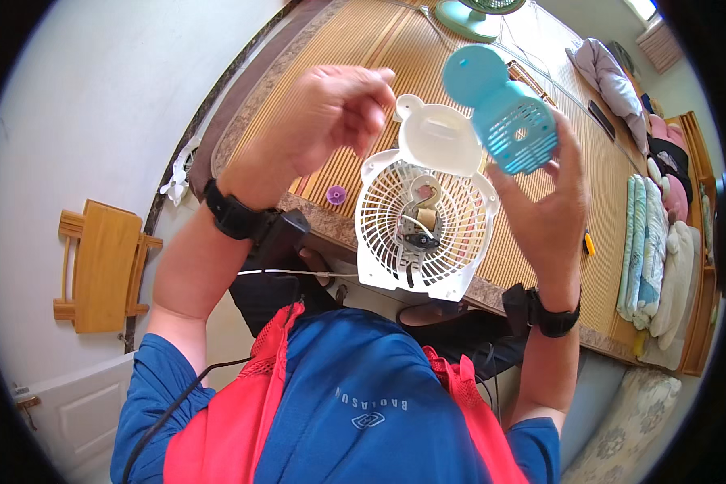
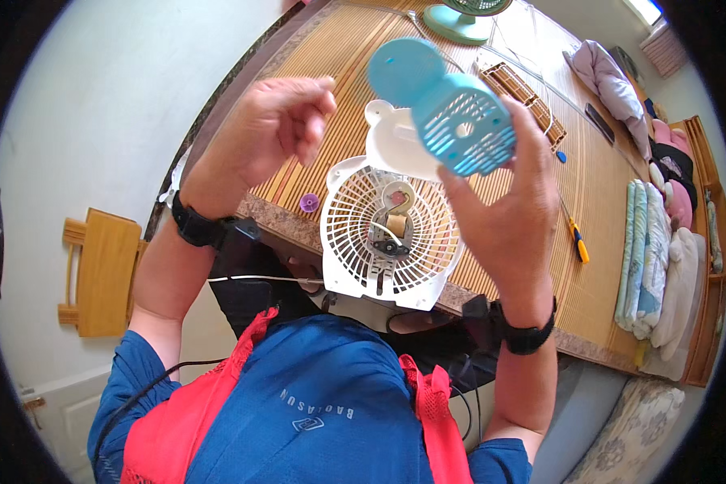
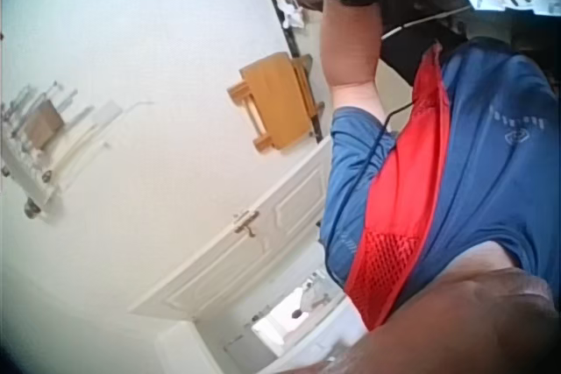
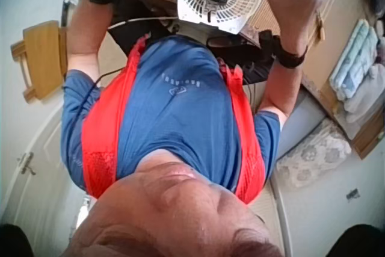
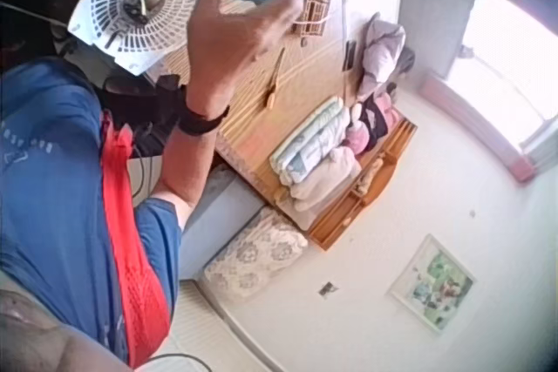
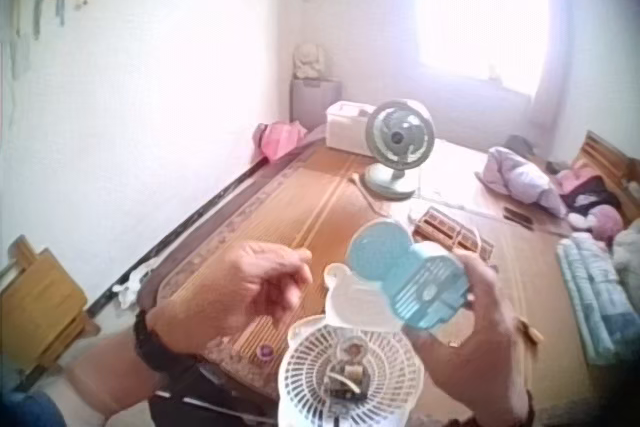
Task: The recorder is seen repairing a small handheld fan using a screwdriver and other small parts.
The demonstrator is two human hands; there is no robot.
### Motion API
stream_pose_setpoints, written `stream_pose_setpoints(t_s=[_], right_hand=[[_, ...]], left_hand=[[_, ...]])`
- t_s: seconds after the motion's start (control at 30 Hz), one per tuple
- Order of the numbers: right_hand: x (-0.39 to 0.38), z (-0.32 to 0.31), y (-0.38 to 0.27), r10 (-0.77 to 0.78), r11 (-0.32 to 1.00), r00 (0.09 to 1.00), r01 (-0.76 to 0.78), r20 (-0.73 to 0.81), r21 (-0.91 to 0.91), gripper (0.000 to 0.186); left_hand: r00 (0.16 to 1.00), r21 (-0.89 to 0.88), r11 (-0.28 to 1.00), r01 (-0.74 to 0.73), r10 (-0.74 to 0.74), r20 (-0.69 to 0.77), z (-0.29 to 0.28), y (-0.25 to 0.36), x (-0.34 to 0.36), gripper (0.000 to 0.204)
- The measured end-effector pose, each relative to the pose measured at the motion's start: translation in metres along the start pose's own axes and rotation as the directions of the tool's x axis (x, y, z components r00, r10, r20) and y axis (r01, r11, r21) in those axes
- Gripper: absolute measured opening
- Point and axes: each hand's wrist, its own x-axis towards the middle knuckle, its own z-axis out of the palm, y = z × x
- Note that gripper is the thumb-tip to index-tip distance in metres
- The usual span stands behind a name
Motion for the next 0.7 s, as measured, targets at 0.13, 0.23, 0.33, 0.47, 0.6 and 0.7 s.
stream_pose_setpoints(t_s=[0.13,0.23,0.33,0.47,0.6,0.7], right_hand=[[0.004,-0.007,0.001,0.183,0.983,0.983,-0.183,0.002,-0.009,0.087],[-0.003,-0.003,0.006,0.300,0.952,0.954,-0.301,0.024,0.054,0.084],[-0.018,0.004,0.004,0.267,0.962,0.963,-0.265,0.028,-0.059,0.081],[-0.043,0.016,-0.020,0.343,0.939,0.938,-0.342,0.041,-0.040,0.080],[-0.056,0.037,-0.037,0.362,0.932,0.931,-0.360,0.039,-0.054,0.087],[-0.058,0.051,-0.045,0.351,0.936,0.936,-0.351,0.027,-0.019,0.091]], left_hand=[[0.946,0.072,0.988,-0.139,0.154,-0.284,-0.018,-0.007,-0.010,0.023],[0.843,0.270,0.951,-0.154,0.269,-0.466,-0.016,-0.022,-0.025,0.015],[0.885,0.391,0.907,-0.155,0.303,-0.353,-0.008,-0.037,-0.043,0.014],[0.967,0.364,0.930,-0.048,0.135,-0.217,0.039,-0.039,-0.053,0.024],[0.988,0.175,0.984,0.002,0.026,-0.155,0.063,-0.071,-0.037,0.044],[0.991,0.088,0.995,0.042,-0.030,-0.132,0.074,-0.082,-0.024,0.050]])
